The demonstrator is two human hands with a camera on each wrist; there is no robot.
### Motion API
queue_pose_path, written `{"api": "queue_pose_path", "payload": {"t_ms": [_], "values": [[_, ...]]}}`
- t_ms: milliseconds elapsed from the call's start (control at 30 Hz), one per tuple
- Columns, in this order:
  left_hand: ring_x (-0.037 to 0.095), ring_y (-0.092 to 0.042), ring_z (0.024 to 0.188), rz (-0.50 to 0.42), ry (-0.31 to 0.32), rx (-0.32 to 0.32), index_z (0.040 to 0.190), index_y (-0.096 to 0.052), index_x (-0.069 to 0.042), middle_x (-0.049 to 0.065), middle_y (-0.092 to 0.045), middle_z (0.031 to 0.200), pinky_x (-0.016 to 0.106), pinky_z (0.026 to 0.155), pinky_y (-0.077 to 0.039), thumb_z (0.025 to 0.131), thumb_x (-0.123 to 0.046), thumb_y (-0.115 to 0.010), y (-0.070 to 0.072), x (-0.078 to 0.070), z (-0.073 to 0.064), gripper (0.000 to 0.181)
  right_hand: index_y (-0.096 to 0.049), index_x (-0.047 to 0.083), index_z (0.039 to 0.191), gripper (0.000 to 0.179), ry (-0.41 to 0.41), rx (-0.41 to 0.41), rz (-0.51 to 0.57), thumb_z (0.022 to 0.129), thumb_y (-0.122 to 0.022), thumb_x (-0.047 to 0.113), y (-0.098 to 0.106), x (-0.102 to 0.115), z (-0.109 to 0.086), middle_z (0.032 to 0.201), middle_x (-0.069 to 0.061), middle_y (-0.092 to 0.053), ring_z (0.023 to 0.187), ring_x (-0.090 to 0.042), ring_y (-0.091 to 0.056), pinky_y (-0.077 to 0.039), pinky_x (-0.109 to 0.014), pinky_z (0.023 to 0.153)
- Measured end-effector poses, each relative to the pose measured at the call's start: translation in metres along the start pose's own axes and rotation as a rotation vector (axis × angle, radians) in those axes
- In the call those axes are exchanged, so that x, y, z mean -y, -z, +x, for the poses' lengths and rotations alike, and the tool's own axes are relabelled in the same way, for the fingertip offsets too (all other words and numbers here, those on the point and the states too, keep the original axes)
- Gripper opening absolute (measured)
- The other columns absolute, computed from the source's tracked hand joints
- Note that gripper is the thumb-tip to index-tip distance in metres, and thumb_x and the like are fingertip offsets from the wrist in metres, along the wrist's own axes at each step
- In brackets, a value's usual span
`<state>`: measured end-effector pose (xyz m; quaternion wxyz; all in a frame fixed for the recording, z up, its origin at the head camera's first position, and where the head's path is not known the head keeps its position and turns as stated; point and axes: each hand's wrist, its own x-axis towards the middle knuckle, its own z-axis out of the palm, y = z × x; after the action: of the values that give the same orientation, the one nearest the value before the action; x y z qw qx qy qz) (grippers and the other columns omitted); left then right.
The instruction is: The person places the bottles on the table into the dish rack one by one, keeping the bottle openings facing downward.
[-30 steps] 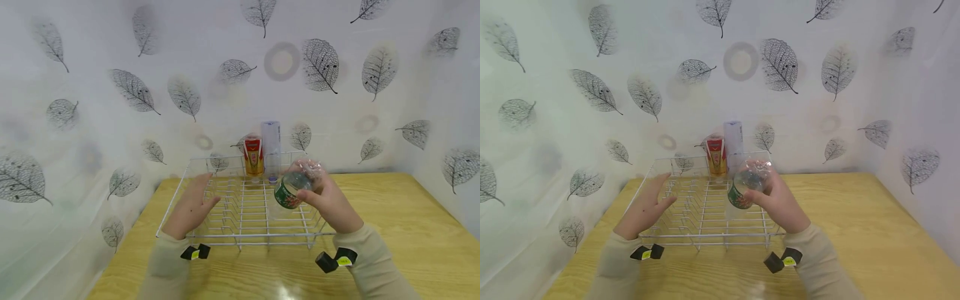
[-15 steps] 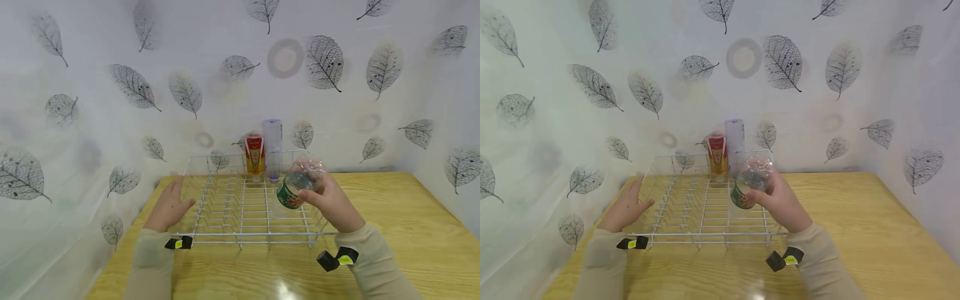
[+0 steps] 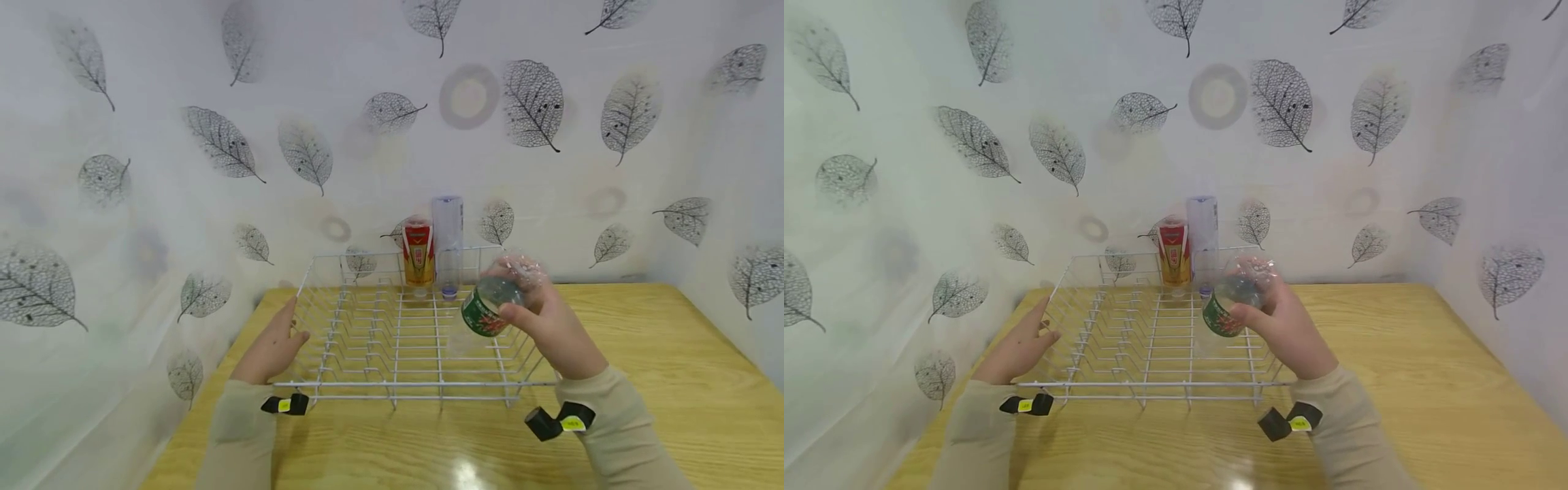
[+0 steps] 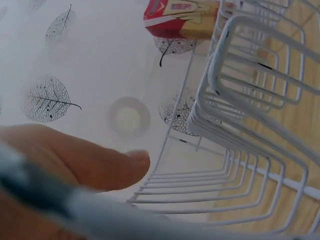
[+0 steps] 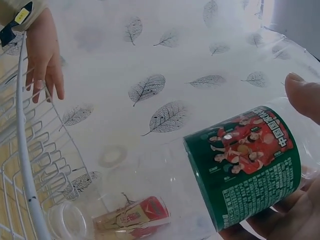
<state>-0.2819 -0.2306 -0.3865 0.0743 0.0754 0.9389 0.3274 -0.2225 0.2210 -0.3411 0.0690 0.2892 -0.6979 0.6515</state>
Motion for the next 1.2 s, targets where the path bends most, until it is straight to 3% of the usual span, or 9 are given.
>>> {"api": "queue_pose_path", "payload": {"t_ms": [100,300,467,633,767,933,1200], "values": [[0.047,-0.027,0.145,-0.028,0.014,0.019,0.161,0.013,-0.009,0.027,-0.010,0.165,0.064,0.116,-0.020,0.110,-0.023,-0.038,0.001,0.002,-0.001,0.073,-0.031,0.012,0.154,0.056,-0.001,-0.053,0.000,0.104,-0.058,0.010,0.003,0.005,0.001,0.150,-0.013,-0.045,0.123,-0.021,-0.057,-0.056,-0.029,0.088],[0.044,-0.019,0.148,-0.047,0.028,0.031,0.161,0.013,-0.009,0.025,-0.011,0.165,0.061,0.118,-0.012,0.112,-0.020,-0.025,0.003,0.004,-0.002,0.063,-0.024,0.008,0.157,0.062,-0.023,-0.180,0.000,0.104,-0.056,0.009,0.007,0.020,0.016,0.151,-0.014,-0.036,0.139,-0.024,-0.039,-0.044,-0.019,0.101],[0.044,-0.036,0.142,-0.139,0.009,0.023,0.162,0.010,-0.009,0.027,-0.023,0.162,0.061,0.116,-0.025,0.110,-0.013,-0.025,0.001,0.012,-0.003,0.063,-0.022,0.006,0.157,0.068,-0.031,-0.277,-0.036,0.103,-0.061,0.015,0.012,0.025,0.043,0.149,-0.015,-0.032,0.145,-0.029,-0.030,-0.042,-0.017,0.099],[0.043,-0.045,0.134,-0.288,0.002,0.041,0.162,0.010,-0.014,0.028,-0.034,0.156,0.061,0.112,-0.032,0.111,-0.013,-0.025,0.000,0.023,-0.004,0.062,-0.021,0.009,0.157,0.075,-0.144,-0.313,-0.190,0.101,-0.064,0.032,0.022,0.009,0.069,0.154,-0.016,-0.031,0.144,-0.029,-0.030,-0.037,-0.038,0.110],[0.044,-0.043,0.137,-0.297,-0.012,0.047,0.162,0.010,-0.012,0.028,-0.034,0.155,0.061,0.112,-0.032,0.109,-0.010,-0.024,0.001,0.024,-0.003,0.063,-0.016,0.008,0.159,0.085,-0.233,-0.304,-0.299,0.099,-0.063,0.046,0.035,-0.015,0.086,0.158,-0.018,-0.028,0.148,-0.035,-0.025,-0.029,-0.057,0.115],[0.043,-0.043,0.137,-0.255,0.001,0.040,0.162,0.010,-0.011,0.027,-0.036,0.155,0.062,0.112,-0.032,0.108,-0.008,-0.027,0.003,0.023,-0.004,0.065,-0.006,0.010,0.163,0.098,-0.362,-0.267,-0.382,0.096,-0.058,0.060,0.044,-0.045,0.103,0.161,-0.019,-0.026,0.149,-0.042,-0.020,-0.026,-0.065,0.113],[0.042,-0.044,0.136,-0.253,-0.007,0.039,0.162,0.009,-0.011,0.026,-0.038,0.154,0.061,0.112,-0.033,0.108,-0.010,-0.025,0.001,0.021,-0.003,0.064,0.002,0.008,0.162,0.099,-0.435,-0.251,-0.427,0.099,-0.054,0.059,0.045,-0.069,0.118,0.163,-0.023,-0.022,0.149,-0.045,-0.018,-0.025,-0.065,0.114]]}}
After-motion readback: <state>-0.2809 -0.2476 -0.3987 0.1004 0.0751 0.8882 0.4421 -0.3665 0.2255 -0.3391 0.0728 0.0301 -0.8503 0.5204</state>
